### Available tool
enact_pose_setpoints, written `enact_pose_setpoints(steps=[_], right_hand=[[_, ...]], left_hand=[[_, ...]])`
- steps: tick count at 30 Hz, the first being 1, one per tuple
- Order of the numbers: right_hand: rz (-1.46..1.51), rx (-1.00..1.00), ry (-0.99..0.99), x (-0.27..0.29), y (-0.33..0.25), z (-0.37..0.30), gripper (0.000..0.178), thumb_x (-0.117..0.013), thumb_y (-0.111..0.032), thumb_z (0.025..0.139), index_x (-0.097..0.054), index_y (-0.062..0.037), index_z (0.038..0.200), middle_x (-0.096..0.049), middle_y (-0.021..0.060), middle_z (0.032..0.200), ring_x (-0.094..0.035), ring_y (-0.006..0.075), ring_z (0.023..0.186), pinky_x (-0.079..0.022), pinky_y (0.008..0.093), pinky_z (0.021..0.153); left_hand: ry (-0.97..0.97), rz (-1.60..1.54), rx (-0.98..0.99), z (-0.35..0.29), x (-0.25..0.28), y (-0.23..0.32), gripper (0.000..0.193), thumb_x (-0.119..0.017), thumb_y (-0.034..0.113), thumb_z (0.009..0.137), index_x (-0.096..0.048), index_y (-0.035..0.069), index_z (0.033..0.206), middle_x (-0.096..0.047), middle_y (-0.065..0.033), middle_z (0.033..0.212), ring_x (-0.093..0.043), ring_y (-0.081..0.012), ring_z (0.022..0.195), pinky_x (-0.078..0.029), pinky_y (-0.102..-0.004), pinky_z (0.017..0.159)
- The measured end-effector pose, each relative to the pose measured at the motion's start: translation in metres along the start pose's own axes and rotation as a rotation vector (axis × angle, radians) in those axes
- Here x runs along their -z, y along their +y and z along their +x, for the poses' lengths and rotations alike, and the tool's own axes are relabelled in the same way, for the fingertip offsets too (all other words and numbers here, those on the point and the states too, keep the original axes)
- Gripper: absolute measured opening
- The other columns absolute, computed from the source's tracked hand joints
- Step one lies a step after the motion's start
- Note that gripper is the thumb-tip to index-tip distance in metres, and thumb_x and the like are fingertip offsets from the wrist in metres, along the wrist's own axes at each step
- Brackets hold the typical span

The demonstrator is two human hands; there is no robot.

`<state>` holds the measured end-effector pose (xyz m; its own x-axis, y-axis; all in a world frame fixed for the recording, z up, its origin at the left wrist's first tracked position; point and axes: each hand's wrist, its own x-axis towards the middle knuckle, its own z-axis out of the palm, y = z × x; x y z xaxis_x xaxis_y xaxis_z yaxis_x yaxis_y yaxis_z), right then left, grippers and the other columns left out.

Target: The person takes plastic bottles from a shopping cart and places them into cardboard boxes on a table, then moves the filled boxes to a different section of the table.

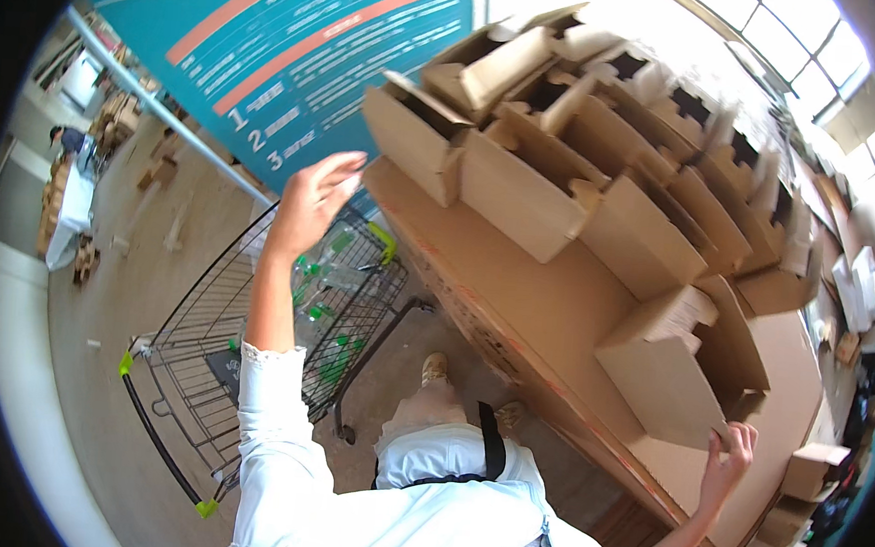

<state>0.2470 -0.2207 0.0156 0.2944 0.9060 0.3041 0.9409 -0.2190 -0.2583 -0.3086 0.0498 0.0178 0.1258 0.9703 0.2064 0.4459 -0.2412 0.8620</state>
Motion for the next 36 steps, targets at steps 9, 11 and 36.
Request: enact_pose_setpoints(steps=[9,11,36], right_hand=[[-0.104,-0.207,-0.255,0.010,-0.001,0.024,0.025,-0.075,-0.003,0.073,-0.061,0.0078,0.090,-0.060,0.0153,0.092,-0.058,0.0307,0.086,-0.046,0.0372,0.079],[-0.101,-0.194,-0.247,0.010,0.001,0.020,0.024,-0.075,-0.004,0.073,-0.062,0.0073,0.090,-0.060,0.0151,0.091,-0.057,0.0300,0.084,-0.045,0.0371,0.078],[-0.170,-0.369,-0.141,-0.002,-0.003,-0.005,0.041,-0.083,-0.019,0.071,-0.063,0.0021,0.100,-0.062,0.0154,0.096,-0.059,0.0320,0.094,-0.048,0.0407,0.083]], left_hand=[[-0.791,0.728,0.885,-0.251,0.054,-0.455,0.037,-0.071,0.036,0.075,-0.073,0.007,0.097,-0.071,-0.0145,0.097,-0.067,-0.0309,0.095,-0.052,-0.0416,0.085],[-0.821,0.752,0.807,-0.289,0.025,-0.475,0.051,-0.080,0.038,0.065,-0.071,0.005,0.104,-0.069,-0.0169,0.106,-0.065,-0.0322,0.103,-0.050,-0.0427,0.093],[-0.893,0.741,0.454,-0.278,-0.025,-0.443,0.039,-0.072,0.011,0.073,-0.058,0.003,0.108,-0.066,-0.0241,0.095,-0.063,-0.0411,0.097,-0.052,-0.0489,0.080]])
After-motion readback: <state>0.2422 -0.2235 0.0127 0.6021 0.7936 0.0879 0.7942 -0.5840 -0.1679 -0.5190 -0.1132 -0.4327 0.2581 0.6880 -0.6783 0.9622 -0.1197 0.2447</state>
